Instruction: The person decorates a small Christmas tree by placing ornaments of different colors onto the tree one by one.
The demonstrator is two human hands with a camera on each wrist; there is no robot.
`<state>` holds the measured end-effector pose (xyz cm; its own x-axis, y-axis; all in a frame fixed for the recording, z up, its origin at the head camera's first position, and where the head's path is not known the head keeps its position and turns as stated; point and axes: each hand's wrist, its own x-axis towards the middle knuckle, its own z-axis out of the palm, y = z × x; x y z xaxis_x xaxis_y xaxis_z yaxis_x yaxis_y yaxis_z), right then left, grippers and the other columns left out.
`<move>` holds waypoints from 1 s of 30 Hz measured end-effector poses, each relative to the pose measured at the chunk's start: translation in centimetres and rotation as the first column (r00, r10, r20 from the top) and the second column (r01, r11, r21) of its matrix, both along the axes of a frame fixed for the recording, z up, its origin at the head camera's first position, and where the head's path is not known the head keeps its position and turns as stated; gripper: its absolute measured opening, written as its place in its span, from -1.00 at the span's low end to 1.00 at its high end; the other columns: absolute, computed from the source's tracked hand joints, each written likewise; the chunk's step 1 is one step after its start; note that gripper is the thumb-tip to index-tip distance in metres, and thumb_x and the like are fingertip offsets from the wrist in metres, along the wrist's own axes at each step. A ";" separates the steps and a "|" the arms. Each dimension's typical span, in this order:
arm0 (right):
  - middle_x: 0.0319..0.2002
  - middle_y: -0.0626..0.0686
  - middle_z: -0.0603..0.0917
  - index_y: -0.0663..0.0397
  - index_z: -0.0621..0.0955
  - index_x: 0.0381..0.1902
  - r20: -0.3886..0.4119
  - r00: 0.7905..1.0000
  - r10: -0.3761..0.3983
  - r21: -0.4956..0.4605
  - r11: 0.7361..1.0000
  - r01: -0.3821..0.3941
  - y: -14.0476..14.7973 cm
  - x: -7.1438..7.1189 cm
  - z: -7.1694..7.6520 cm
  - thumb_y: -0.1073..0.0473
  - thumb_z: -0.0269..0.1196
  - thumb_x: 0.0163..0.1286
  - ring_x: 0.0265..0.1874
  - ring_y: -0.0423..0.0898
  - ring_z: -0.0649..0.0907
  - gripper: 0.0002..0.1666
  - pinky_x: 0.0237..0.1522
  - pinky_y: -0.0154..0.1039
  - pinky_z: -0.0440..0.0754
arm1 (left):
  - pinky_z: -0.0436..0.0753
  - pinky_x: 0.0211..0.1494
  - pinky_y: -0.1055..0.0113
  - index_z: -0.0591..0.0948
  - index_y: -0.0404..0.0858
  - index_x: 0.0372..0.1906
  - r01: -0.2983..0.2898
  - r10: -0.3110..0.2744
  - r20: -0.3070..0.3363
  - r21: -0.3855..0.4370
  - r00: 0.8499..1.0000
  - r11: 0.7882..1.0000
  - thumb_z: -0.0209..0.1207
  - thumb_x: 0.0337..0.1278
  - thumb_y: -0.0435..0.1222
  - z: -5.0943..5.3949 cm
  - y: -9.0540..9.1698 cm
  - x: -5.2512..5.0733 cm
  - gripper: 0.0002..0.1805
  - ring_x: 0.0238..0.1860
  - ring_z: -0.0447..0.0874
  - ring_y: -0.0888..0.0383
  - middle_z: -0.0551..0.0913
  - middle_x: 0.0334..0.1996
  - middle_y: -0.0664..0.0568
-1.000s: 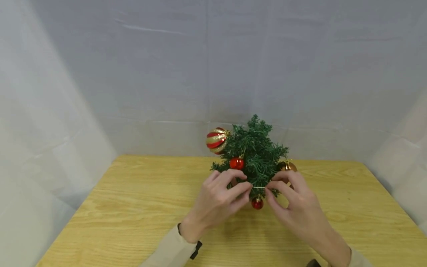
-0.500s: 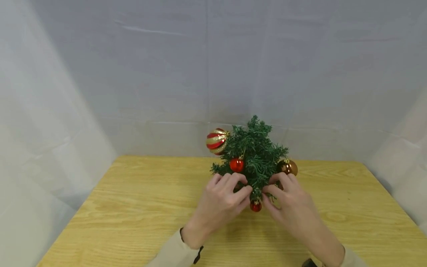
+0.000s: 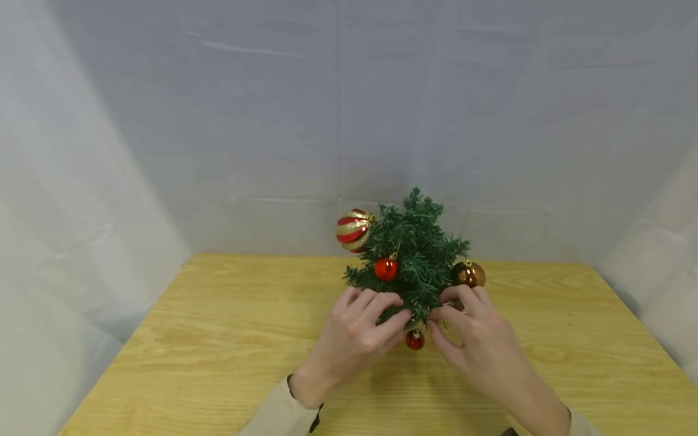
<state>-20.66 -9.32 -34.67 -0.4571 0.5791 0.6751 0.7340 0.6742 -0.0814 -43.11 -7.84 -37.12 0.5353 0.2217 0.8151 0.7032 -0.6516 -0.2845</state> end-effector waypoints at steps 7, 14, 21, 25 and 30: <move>-0.16 0.01 0.63 -0.10 0.73 -0.40 -0.012 1.000 0.001 0.008 1.000 -0.001 0.1 0.1 -0.1 0.29 0.55 0.03 -0.27 -0.10 0.50 -0.77 -0.44 -0.28 0.53 | 0.54 -0.22 0.31 0.80 0.01 -0.23 0.052 -0.050 0.063 -0.030 0.997 0.998 0.37 0.10 -0.22 0.1 0.0 -0.3 -0.87 -0.25 0.67 0.20 0.72 -0.16 0.11; -0.16 0.00 0.64 -0.09 0.73 -0.42 -0.014 1.000 0.003 0.008 1.000 -0.003 0.0 0.0 -0.1 0.28 0.55 0.04 -0.23 -0.05 0.55 -0.79 -0.43 -0.27 0.54 | 0.55 -0.17 0.32 0.81 0.05 -0.15 0.097 -0.097 0.015 -0.048 0.995 0.994 0.38 0.18 -0.15 0.3 -0.1 -0.3 -0.85 -0.16 0.67 0.20 0.70 -0.06 0.10; -0.15 -0.01 0.64 -0.10 0.73 -0.41 -0.011 1.000 -0.006 0.005 1.000 0.006 0.0 -0.1 0.0 0.29 0.55 0.04 -0.22 -0.07 0.54 -0.78 -0.41 -0.25 0.55 | 0.55 -0.15 0.30 0.79 0.07 -0.18 0.042 -0.046 -0.053 -0.080 0.998 0.996 0.40 0.15 -0.11 0.1 -0.2 0.0 -0.87 -0.07 0.67 0.17 0.69 0.02 0.06; -0.16 -0.01 0.64 -0.09 0.73 -0.42 -0.006 1.000 -0.012 0.001 1.000 0.012 0.0 -0.1 -0.1 0.28 0.54 0.05 -0.22 -0.07 0.54 -0.79 -0.40 -0.25 0.55 | 0.55 -0.14 0.29 0.79 0.06 -0.22 0.034 -0.039 -0.043 -0.097 0.998 0.995 0.40 0.13 -0.13 0.0 -0.2 0.0 -0.89 -0.05 0.67 0.15 0.69 0.03 0.05; -0.16 -0.02 0.64 -0.10 0.73 -0.43 0.004 1.000 -0.019 0.001 1.000 0.019 -0.1 -0.1 -0.1 0.29 0.55 0.04 -0.23 -0.09 0.54 -0.78 -0.40 -0.25 0.55 | 0.54 -0.14 0.29 0.78 0.05 -0.31 0.036 -0.039 -0.024 -0.109 0.999 0.993 0.42 0.08 -0.15 -0.1 -0.1 -0.1 -0.94 -0.05 0.67 0.14 0.69 0.03 0.04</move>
